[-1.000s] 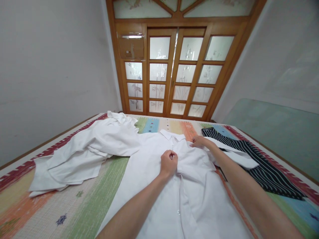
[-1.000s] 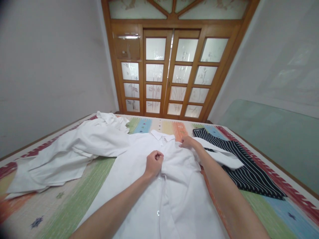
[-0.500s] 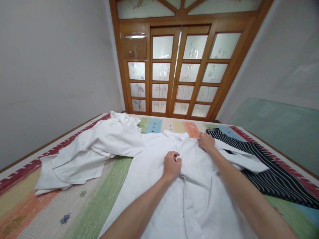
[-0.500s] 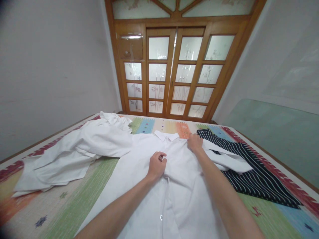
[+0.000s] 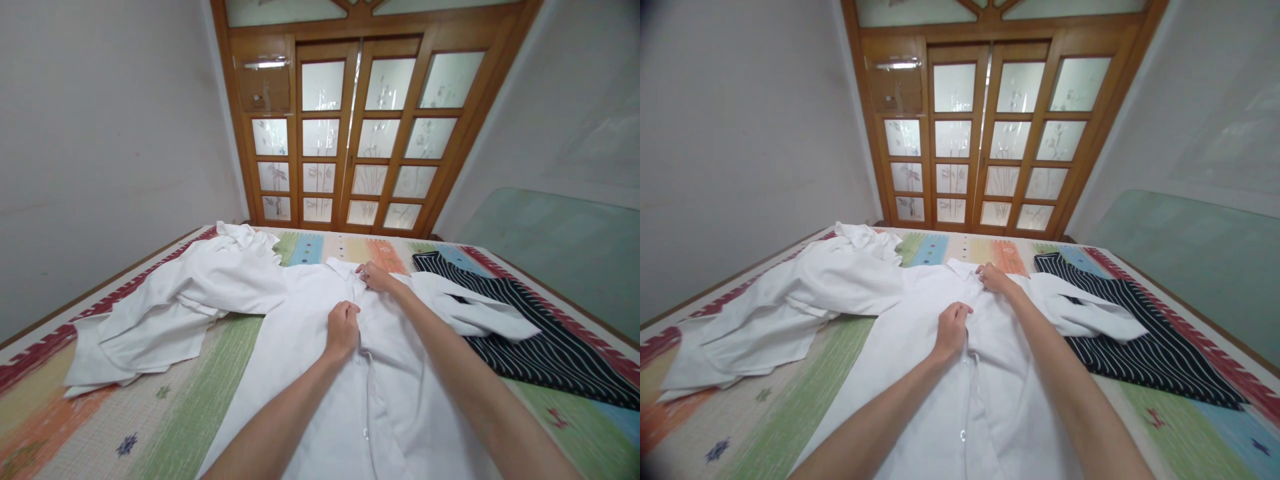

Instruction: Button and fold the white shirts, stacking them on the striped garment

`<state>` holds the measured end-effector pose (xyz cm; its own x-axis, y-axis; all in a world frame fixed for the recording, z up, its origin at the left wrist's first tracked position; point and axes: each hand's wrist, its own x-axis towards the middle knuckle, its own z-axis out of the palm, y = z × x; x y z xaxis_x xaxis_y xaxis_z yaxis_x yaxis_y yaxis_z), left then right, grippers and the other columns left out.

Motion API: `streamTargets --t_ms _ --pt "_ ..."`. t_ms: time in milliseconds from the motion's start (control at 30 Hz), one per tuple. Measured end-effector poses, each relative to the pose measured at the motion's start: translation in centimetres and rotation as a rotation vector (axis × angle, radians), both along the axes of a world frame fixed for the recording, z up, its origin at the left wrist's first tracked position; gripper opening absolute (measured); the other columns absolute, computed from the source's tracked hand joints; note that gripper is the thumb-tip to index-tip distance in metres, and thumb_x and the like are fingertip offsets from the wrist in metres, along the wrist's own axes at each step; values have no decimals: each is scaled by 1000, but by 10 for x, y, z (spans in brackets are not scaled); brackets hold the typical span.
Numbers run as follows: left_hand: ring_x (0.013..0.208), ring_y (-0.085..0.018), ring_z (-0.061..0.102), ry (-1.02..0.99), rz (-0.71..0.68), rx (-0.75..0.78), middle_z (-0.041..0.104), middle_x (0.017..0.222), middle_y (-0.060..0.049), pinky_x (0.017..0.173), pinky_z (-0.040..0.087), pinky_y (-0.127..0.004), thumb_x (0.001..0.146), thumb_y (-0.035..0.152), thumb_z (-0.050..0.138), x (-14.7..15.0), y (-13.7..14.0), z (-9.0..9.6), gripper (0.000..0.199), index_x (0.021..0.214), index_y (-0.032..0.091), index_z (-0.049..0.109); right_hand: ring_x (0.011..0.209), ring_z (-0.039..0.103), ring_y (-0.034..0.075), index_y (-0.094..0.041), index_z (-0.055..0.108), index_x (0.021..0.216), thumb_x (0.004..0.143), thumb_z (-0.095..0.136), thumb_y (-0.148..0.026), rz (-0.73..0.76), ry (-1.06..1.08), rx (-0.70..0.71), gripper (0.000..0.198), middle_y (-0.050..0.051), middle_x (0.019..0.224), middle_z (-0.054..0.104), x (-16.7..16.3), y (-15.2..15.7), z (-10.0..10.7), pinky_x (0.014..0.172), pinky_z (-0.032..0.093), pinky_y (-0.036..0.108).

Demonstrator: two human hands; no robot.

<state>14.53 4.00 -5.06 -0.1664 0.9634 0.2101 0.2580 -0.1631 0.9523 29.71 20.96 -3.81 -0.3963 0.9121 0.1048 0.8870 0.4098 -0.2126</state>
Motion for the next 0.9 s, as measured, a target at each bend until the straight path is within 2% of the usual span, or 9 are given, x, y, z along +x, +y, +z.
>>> streamTargets --t_ms 167,367,500,633,733,800,900 --pt "78 -16 61 6 14 10 67 76 -1 78 45 -27 85 19 45 1 1 -1 23 69 20 62 95 61 20 -18 61 110 95 45 -23 -195 -32 50 22 12 116 59 -11 -7 -5 77 44 26" --pt "67 -13 57 44 21 -37 62 73 0 68 45 -25 75 7 51 4 3 -3 15 75 18 61 96 58 21 -20 56 114 96 40 -23 -302 44 148 24 11 122 53 -23 -8 -13 74 44 29" --pt "75 -14 57 126 67 12 58 80 -2 76 47 -27 68 2 54 3 2 -3 18 75 17 61 97 55 23 -14 55 113 93 42 -21 -302 193 274 25 15 120 49 -21 -7 -19 79 45 32" --pt "87 -16 58 181 87 30 56 89 -4 83 48 -29 65 -3 53 2 1 -5 24 75 18 62 96 53 25 -10 57 106 87 34 -6 -327 273 343 31 18 109 52 -17 -9 -22 85 44 35" --pt "100 -20 57 230 80 61 60 99 -6 93 47 -33 63 -4 53 2 0 -7 29 77 18 65 96 54 26 -11 60 106 82 35 -3 -320 258 313 36 17 106 55 -14 -17 -22 88 44 35" --pt "105 -21 57 256 48 72 64 101 -7 98 44 -36 63 -5 53 3 1 -7 29 75 18 67 101 55 25 -12 62 106 85 34 -7 -290 204 255 35 17 109 57 -10 -27 -23 94 43 35" --pt "99 -20 62 267 -31 71 70 92 -6 98 44 -37 66 -3 53 4 2 -7 26 70 18 66 121 48 27 -8 61 116 93 34 -20 -251 34 194 38 20 127 56 -1 -45 -26 107 34 38"
